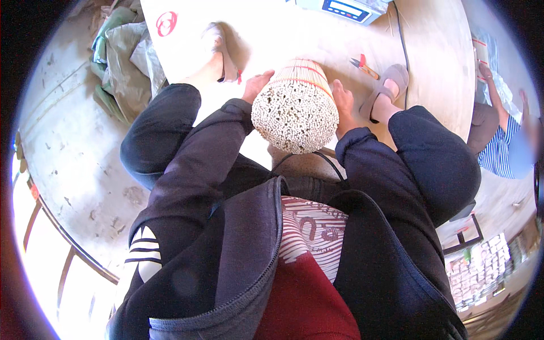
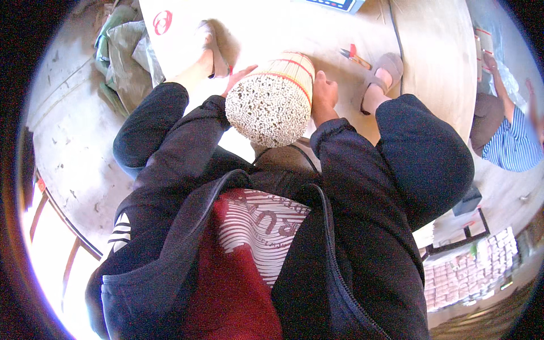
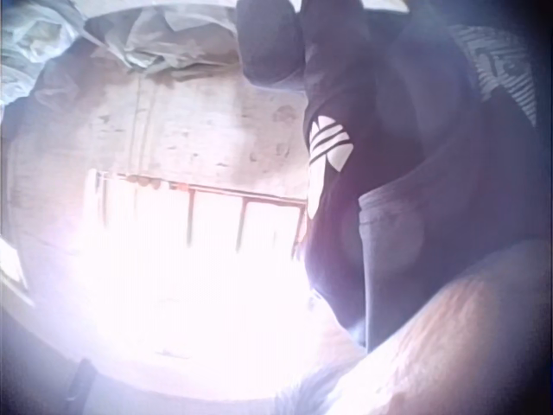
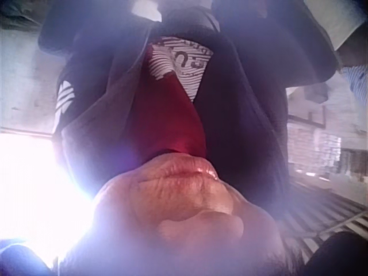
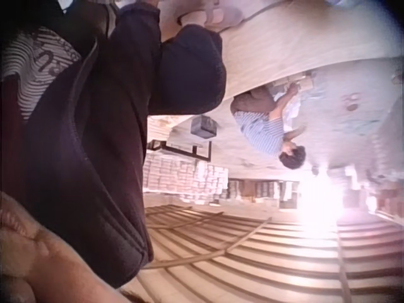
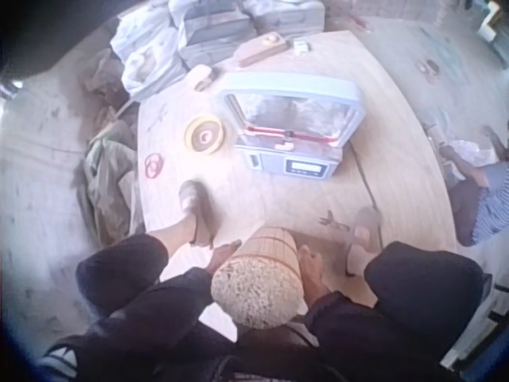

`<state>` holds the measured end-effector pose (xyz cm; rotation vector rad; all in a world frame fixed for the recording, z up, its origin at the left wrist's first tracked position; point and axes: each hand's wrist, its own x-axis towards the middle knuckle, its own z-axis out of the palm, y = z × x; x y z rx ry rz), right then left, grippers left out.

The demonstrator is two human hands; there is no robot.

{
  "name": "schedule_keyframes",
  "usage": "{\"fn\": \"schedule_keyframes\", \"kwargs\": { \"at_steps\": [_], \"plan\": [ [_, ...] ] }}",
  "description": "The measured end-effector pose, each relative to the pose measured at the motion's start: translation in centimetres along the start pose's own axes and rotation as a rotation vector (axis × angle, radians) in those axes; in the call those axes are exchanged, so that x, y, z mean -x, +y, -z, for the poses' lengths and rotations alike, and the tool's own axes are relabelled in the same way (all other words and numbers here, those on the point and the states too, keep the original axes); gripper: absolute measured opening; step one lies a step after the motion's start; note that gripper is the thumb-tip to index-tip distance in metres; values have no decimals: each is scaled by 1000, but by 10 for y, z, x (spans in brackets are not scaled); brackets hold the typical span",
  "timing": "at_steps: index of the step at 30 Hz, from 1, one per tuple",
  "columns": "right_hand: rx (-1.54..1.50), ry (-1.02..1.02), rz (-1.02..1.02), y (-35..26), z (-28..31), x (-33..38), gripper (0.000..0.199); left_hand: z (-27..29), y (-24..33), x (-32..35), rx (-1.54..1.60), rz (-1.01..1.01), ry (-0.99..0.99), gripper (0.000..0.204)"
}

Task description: Bundling bundles of sticks and using a heat-sealing machine to apply red bands.

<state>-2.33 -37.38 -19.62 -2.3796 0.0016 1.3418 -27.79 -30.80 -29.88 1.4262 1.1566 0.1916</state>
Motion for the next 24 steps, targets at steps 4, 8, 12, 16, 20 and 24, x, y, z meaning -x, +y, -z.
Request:
{"fn": "schedule_keyframes", "kwargs": {
  "at_steps": [4,8,12,16,20,24],
  "plan": [
    [56,-5,12,9,-5,-15,61,10,102,19,-29,237,83,45],
    [149,-54,18,7,-10,-21,61,16,91,22,-253,-11,102,47],
    [92,9,45,10,-13,-17,62,9,54,13,55,279,174,45],
    [44,-9,0,13,-14,-15,61,9,-17,-3,237,129,90,46],
    [122,-20,48,13,-18,-16,59,6,-28,-5,595,417,91,45],
    [53,17,-26,2,-10,-4,59,3,-17,-7,565,380,95,39]
  ]
}}
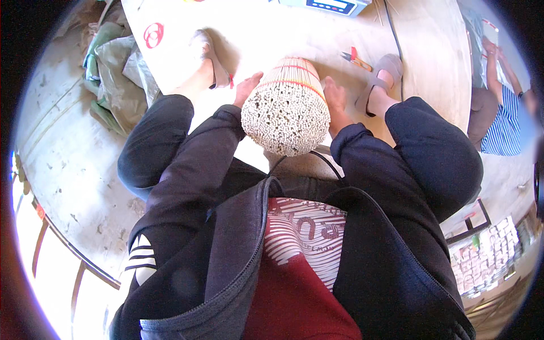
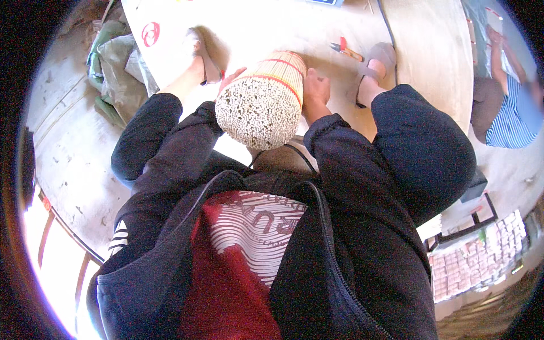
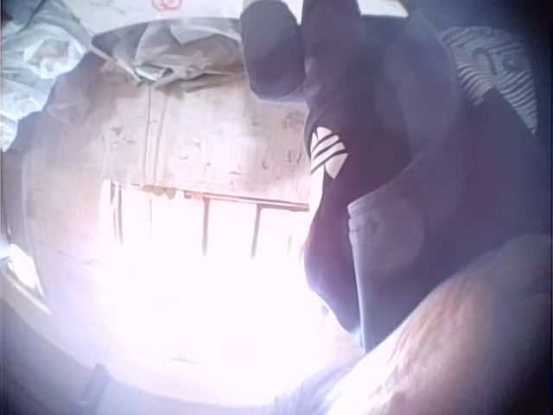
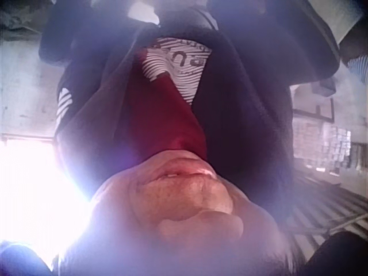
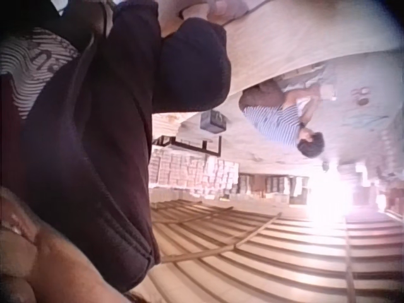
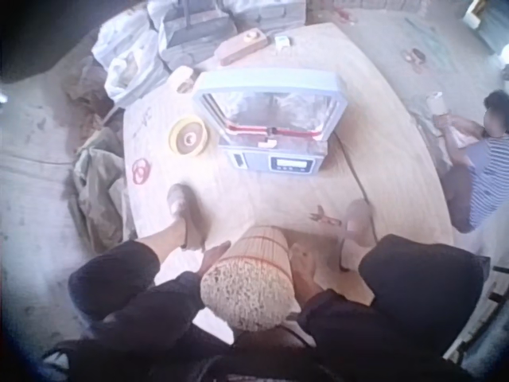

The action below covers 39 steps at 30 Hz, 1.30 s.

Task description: Bundling bundles of sticks and using a heat-sealing machine to apply red bands.

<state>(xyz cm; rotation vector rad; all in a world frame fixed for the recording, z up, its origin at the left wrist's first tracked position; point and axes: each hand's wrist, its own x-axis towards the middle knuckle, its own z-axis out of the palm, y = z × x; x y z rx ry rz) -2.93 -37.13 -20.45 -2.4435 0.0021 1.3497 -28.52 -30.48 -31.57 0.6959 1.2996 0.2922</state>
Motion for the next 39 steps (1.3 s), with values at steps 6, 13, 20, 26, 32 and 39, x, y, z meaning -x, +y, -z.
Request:
{"fn": "schedule_keyframes", "kwargs": {
  "at_steps": [6,13,20,26,32,39],
  "plan": [
    [-92,9,-41,-2,11,2,61,-10,-8,-9,-438,-315,-86,33],
    [-126,-71,-67,-16,7,17,63,20,-36,-26,-553,-335,-65,45],
    [-146,-106,-49,25,-4,-32,68,-42,44,35,-511,-328,39,45],
    [41,-18,236,46,-20,-58,59,-47,73,45,-238,-6,147,50],
    [512,-133,307,39,-5,-75,64,-46,66,43,-268,-46,303,39],
    [49,-144,380,-61,57,38,44,-49,174,98,-35,90,231,29]
  ]
}}
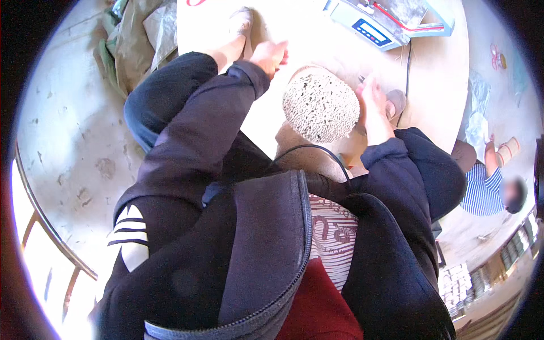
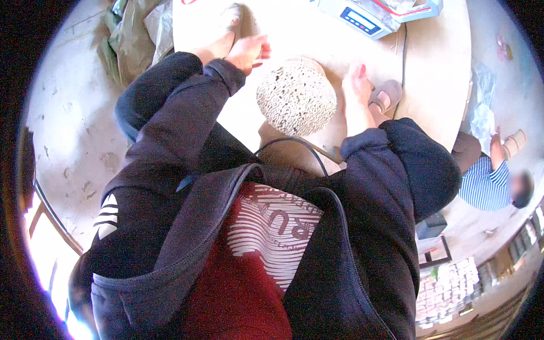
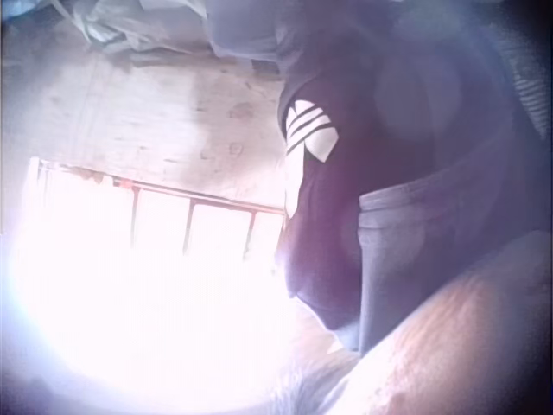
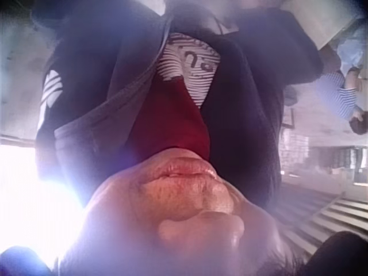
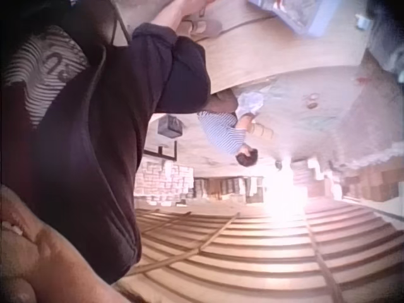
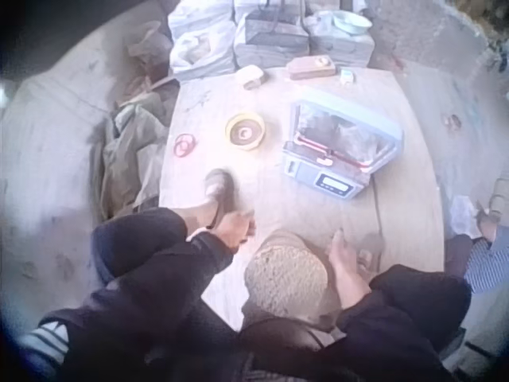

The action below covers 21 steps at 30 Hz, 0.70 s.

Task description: Bundling bundles of sticks and using a heat-sealing machine to apply red bands.

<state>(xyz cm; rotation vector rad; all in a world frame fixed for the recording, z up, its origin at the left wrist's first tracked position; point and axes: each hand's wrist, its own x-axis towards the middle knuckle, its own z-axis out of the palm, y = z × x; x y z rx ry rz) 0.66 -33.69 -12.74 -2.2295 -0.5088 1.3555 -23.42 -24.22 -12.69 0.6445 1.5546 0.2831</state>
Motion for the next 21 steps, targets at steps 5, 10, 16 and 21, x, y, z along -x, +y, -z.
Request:
{"fn": "schedule_keyframes", "kwargs": {
  "at_steps": [5,10,16,21],
  "plan": [
    [643,325,1138,-46,0,100,65,-2,46,94,-1,-521,-87,31],
    [903,109,1241,-44,-35,131,79,18,60,140,360,-396,-267,31],
    [1035,83,1273,-43,-37,119,85,76,114,174,762,-664,-465,28],
    [1085,78,1296,-50,-37,114,84,89,126,194,811,-781,-433,32]
  ]
}}
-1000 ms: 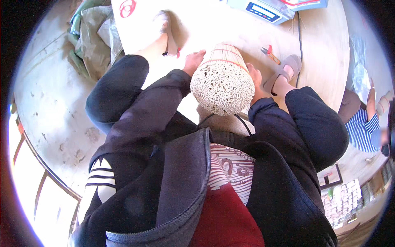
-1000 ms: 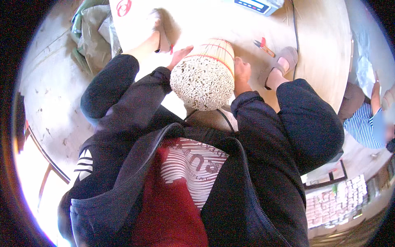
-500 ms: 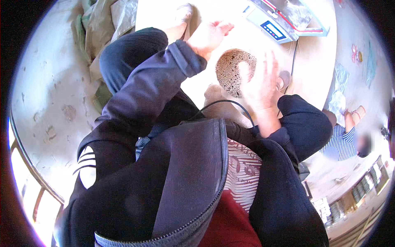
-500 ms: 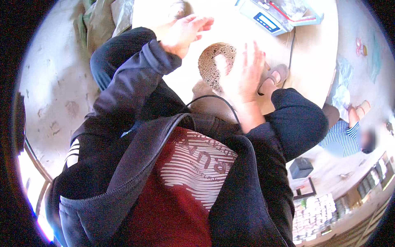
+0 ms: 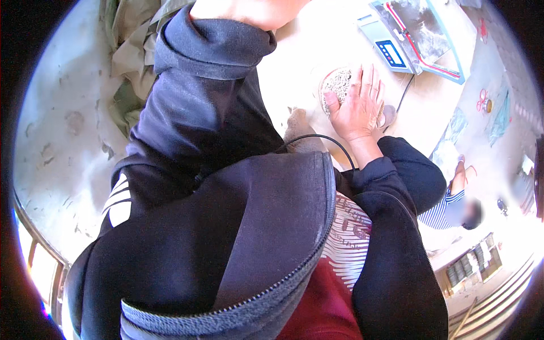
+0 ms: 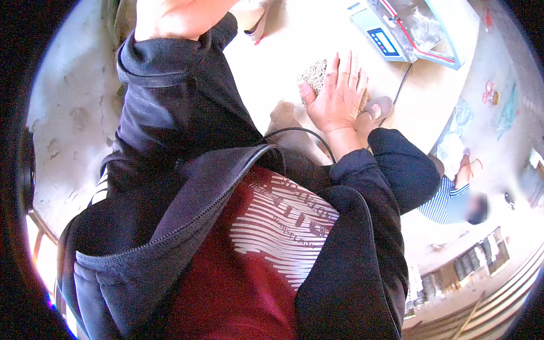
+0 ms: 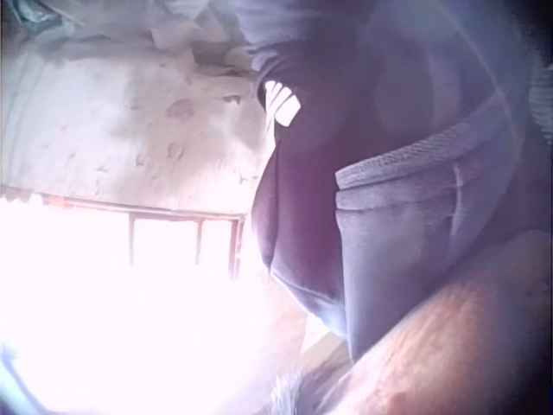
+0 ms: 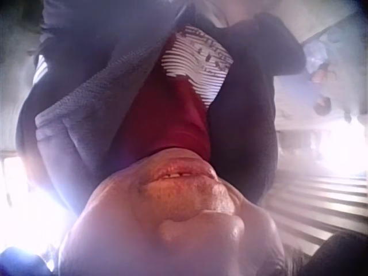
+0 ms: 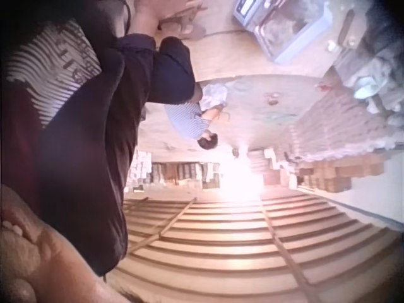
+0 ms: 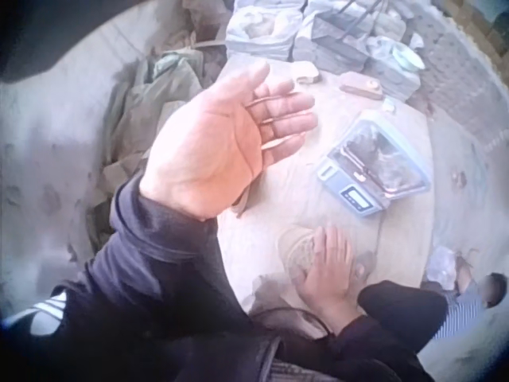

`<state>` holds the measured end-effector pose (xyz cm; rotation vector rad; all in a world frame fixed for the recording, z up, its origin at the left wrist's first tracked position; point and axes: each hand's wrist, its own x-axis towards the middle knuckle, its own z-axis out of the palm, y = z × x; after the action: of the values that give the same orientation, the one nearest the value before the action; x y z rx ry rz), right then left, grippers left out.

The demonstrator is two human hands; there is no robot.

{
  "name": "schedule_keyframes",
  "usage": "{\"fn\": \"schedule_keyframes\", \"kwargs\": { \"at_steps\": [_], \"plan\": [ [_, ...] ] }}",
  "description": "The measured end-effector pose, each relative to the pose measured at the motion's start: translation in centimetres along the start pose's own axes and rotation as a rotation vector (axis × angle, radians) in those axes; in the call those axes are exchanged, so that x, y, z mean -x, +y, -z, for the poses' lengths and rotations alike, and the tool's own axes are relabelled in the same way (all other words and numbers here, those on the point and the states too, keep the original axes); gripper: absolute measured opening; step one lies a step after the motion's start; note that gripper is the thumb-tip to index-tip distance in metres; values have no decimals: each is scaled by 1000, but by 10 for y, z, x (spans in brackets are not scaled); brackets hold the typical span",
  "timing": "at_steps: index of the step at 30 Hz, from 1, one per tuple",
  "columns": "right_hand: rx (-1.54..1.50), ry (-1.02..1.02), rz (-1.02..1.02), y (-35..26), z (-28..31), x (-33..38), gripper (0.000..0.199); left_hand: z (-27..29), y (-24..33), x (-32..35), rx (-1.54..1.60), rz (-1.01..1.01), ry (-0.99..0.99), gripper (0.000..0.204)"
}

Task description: Bundling bundles of sticks and using a heat-sealing machine to apply red bands.

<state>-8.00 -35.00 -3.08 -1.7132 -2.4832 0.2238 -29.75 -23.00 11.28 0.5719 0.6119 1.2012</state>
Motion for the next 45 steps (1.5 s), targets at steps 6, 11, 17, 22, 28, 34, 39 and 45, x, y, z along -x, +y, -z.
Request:
{"fn": "schedule_keyframes", "kwargs": {
  "at_steps": [6,11,17,22,28,34,39,45],
  "plan": [
    [-14,0,20,2,-5,-5,87,-1,-3,-5,43,4,93,29],
    [-102,-124,-85,-2,8,-10,89,-2,-8,-2,-37,68,211,26],
    [-36,-56,6,-5,-7,-29,85,4,-8,-4,-22,56,152,28],
    [-60,28,-65,-15,-5,-37,83,6,0,-3,-37,-47,-19,31],
    [3,16,-38,-10,-13,-35,88,7,-19,-14,50,105,18,26],
    [-83,-36,26,14,27,-21,90,14,-19,-7,-11,83,90,28],
    [-43,-47,135,29,2,-10,88,12,-13,-7,49,64,57,29],
    [-116,59,102,28,-1,-11,82,2,-9,-14,-22,-3,35,26]
  ]
}}
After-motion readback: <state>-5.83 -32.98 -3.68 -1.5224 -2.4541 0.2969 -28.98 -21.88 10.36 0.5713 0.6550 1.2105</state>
